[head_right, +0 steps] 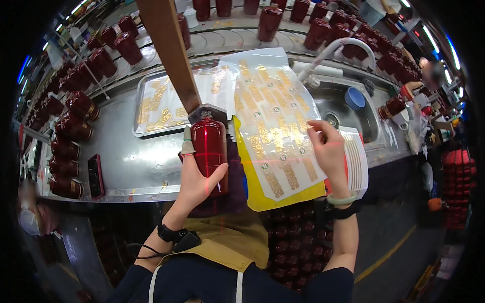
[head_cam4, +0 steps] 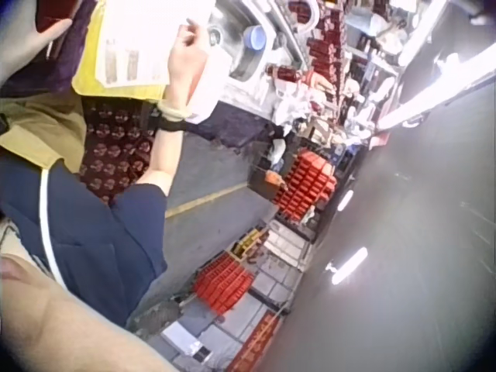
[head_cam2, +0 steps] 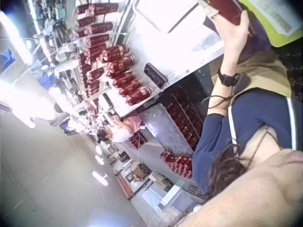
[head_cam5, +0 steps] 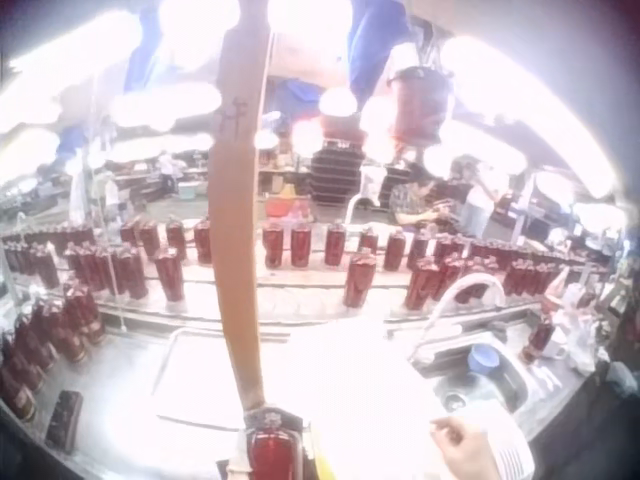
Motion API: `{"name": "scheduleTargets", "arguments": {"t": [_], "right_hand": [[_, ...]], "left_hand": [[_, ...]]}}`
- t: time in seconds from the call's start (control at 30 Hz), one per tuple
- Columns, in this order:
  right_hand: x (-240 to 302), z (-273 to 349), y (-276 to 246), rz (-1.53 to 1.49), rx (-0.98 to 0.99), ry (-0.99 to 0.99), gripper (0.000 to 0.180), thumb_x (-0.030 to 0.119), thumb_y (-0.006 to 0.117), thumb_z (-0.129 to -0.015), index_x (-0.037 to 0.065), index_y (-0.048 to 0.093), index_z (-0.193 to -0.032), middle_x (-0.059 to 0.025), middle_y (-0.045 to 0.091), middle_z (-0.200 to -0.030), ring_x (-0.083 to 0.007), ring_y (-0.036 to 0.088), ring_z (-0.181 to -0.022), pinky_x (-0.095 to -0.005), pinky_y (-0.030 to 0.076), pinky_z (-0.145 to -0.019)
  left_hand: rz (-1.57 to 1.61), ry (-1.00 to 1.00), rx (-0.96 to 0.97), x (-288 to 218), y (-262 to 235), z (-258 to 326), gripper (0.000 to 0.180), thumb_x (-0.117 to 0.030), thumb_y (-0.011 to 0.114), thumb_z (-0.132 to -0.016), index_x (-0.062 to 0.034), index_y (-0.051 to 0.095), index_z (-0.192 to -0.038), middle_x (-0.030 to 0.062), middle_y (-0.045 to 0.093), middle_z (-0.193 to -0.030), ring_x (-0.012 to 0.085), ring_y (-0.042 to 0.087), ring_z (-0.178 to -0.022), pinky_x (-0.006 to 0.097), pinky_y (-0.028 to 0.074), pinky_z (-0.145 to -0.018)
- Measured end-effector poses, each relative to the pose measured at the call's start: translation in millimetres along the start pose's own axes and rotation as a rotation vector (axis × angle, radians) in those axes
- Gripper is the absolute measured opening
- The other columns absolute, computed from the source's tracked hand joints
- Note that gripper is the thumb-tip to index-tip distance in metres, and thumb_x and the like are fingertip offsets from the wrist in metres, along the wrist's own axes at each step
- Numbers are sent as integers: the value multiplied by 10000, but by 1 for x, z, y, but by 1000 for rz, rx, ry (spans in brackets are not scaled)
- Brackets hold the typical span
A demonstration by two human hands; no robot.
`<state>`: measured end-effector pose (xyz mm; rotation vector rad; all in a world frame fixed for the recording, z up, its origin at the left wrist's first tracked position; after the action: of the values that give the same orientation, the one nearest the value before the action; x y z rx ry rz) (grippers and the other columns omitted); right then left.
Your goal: Applying labels and decorative bands to red liquor bottles on a production line, using tools to smooth them.
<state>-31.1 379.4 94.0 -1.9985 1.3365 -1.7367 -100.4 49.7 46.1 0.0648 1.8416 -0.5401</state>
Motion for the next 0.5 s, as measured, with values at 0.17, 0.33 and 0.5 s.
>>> {"name": "scheduleTargets", "arguments": {"t": [0.17, 0.33, 0.5], "right_hand": [[10, -40, 12, -3, 33, -17, 150, 83, 719, -968, 8, 758, -1092, -15, 717, -839, -48, 482, -649, -239, 411, -598], [57, -75, 80, -27, 304, -179, 153, 103, 738, -951, 14, 760, -1074, -36, 732, -852, -86, 538, -670, -262, 454, -637], [83, -115, 157, -19, 597, -238, 202, 184, 723, -956, 26, 769, -1074, -109, 774, -938, -207, 684, -817, -350, 537, -773]], "left_hand": [[58, -5, -54, -1, 2, -2, 930, -184, 849, -815, 44, 314, -1541, 250, 511, -1392, 397, 537, -1279, 469, 442, -1096], [332, -261, 96, 6, -3, 1, 809, -208, 834, -841, 48, 399, -1473, 225, 554, -1349, 336, 584, -1219, 433, 457, -1088], [275, -251, 152, 8, -7, -1, 713, -207, 822, -857, 48, 467, -1420, 231, 542, -1378, 339, 568, -1242, 436, 435, -1112]]}}
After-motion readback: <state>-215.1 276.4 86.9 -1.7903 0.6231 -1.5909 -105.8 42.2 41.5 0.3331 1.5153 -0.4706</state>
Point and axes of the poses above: each hand's wrist, its own z-axis away from the middle knuckle, its own y-axis out of the palm, x = y × z, the point moved 4 cm from there along -z, towards the middle knuckle
